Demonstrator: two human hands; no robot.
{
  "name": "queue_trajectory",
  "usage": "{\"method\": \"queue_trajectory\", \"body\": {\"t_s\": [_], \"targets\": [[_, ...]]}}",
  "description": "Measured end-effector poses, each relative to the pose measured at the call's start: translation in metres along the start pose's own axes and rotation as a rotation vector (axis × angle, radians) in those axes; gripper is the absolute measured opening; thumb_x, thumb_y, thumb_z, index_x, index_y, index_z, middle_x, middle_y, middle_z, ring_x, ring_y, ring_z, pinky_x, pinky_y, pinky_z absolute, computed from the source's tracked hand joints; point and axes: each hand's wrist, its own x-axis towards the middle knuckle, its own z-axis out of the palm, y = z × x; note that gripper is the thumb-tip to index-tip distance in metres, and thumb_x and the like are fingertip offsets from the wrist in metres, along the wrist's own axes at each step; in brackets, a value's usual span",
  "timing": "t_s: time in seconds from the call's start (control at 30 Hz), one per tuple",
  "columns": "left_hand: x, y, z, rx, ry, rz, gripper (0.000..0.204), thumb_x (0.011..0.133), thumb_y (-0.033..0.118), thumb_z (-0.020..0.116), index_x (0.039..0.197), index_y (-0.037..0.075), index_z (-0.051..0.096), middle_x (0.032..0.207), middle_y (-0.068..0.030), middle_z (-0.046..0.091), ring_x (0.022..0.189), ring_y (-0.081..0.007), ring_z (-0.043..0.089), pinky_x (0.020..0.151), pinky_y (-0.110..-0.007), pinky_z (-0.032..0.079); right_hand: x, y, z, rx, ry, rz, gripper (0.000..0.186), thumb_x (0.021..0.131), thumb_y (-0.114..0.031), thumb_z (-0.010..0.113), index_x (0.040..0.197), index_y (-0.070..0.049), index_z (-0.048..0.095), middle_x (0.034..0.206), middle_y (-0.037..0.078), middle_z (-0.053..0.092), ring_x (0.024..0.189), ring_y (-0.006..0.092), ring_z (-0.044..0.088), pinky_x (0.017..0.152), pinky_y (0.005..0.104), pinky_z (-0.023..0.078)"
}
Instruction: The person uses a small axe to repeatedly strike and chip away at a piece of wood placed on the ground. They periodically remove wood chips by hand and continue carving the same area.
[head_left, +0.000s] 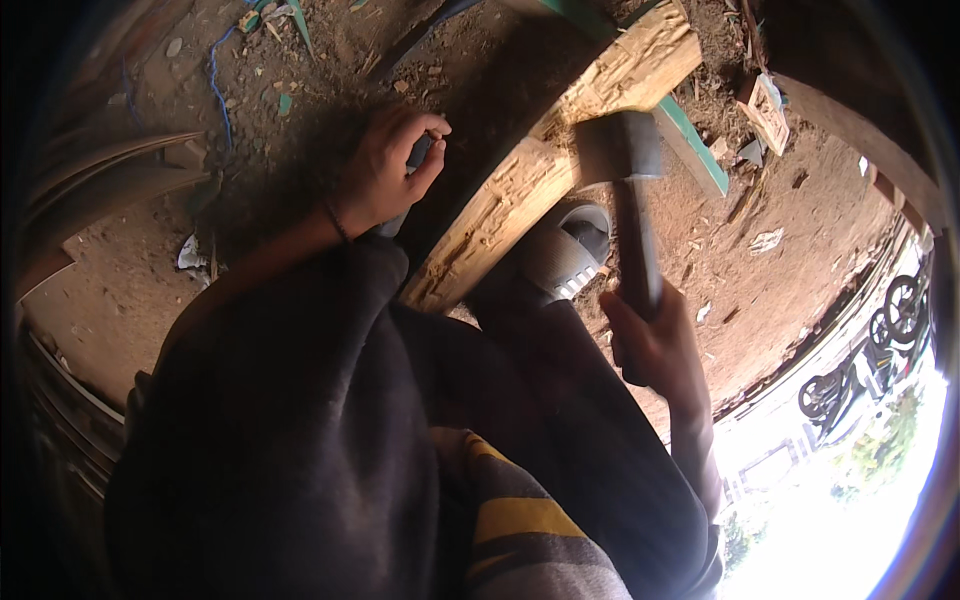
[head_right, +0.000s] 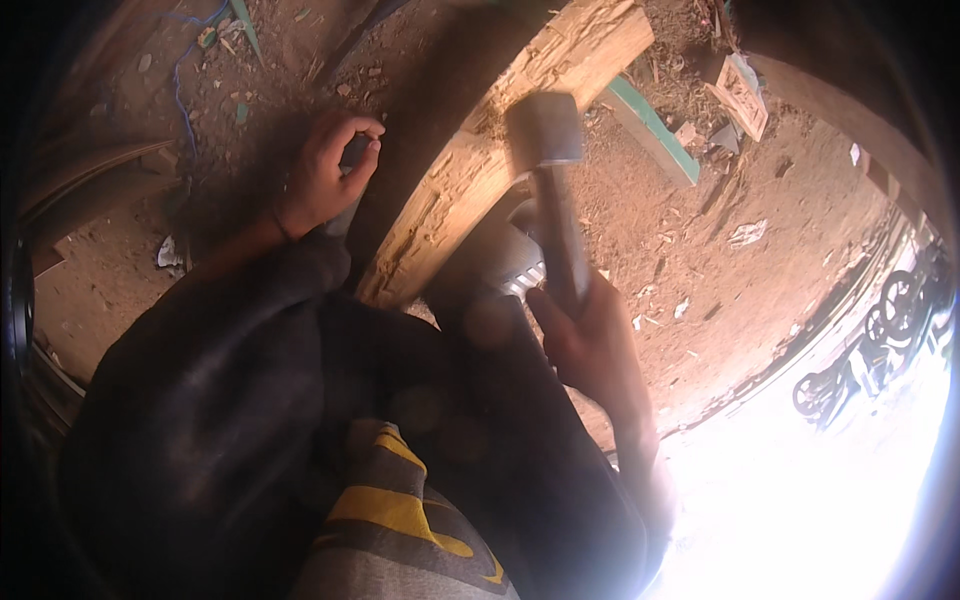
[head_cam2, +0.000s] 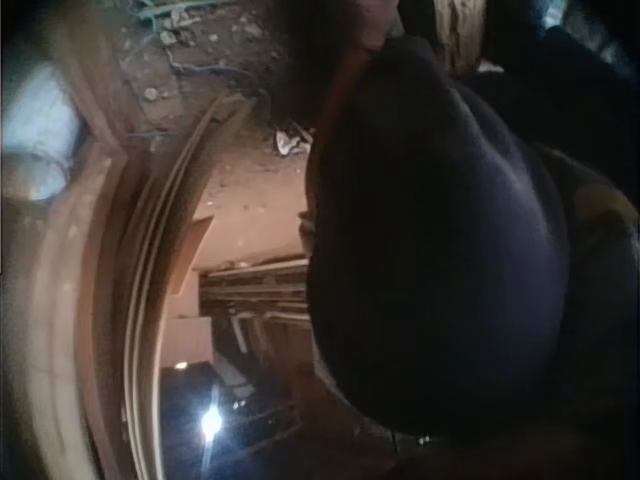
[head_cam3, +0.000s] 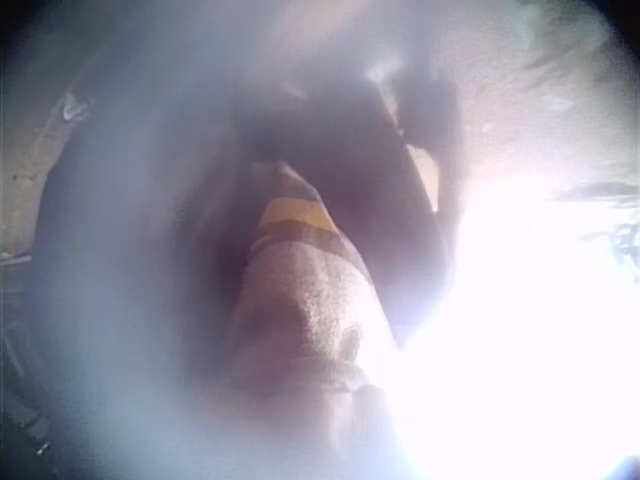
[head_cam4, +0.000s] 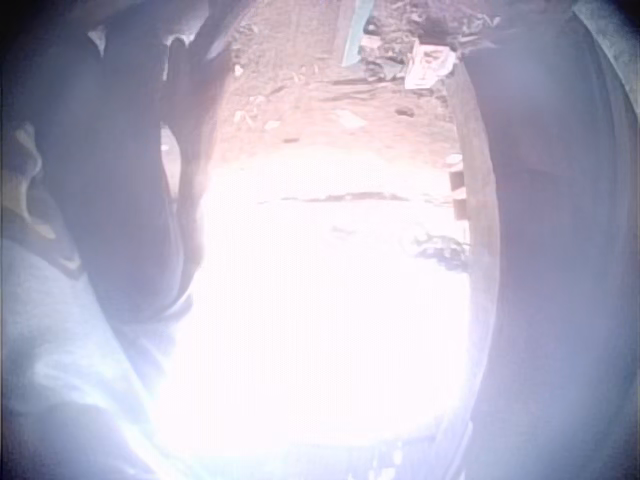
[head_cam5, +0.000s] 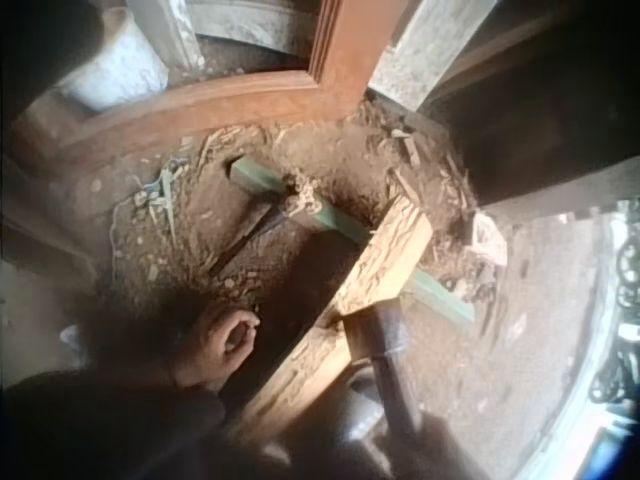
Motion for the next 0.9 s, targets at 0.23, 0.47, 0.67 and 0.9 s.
{"method": "queue_trajectory", "body": {"t_s": [0.23,0.47,0.67,0.9], "targets": [[-0.001,0.001,-0.001,-0.008,-0.020,0.014,0.017,0.083,0.002,0.064,0.099,0.006,0.058,0.090,-0.0082,0.062,0.089,-0.0280,0.060,0.084,-0.039,0.047,0.011,0.006,-0.009,0.132,-0.102,0.121,0.019,0.091,-0.019,0.065,0.084,-0.004,0.055,0.056,0.002,0.053,0.042,0.0104,0.052,0.040,0.0250,0.040],[0.003,0.002,-0.002,0.004,-0.025,0.037,0.017,0.084,0.002,0.063,0.099,0.006,0.058,0.089,-0.0072,0.062,0.088,-0.0275,0.059,0.083,-0.039,0.046,0.055,0.023,-0.024,0.275,-0.279,0.124,0.015,0.086,-0.017,0.066,0.090,-0.006,0.056,0.059,0.000,0.050,0.049,0.0106,0.050,0.046,0.0242,0.041],[0.004,0.012,-0.004,0.015,-0.033,0.042,0.016,0.083,0.003,0.065,0.098,0.007,0.061,0.090,-0.0065,0.064,0.089,-0.0264,0.060,0.083,-0.038,0.046,0.080,0.068,-0.010,0.482,-0.315,0.254,0.014,0.087,-0.016,0.065,0.090,-0.010,0.054,0.063,-0.003,0.042,0.051,0.0092,0.045,0.046,0.0251,0.036],[0.057,0.048,0.037,-0.069,-0.093,0.290,0.019,0.085,0.008,0.068,0.104,0.010,0.069,0.094,-0.0039,0.068,0.090,-0.0205,0.063,0.087,-0.036,0.047,0.085,0.080,-0.023,0.571,-0.372,0.185,0.010,0.089,-0.016,0.059,0.090,-0.009,0.052,0.063,-0.002,0.044,0.047,0.0091,0.043,0.044,0.0253,0.035]]}}
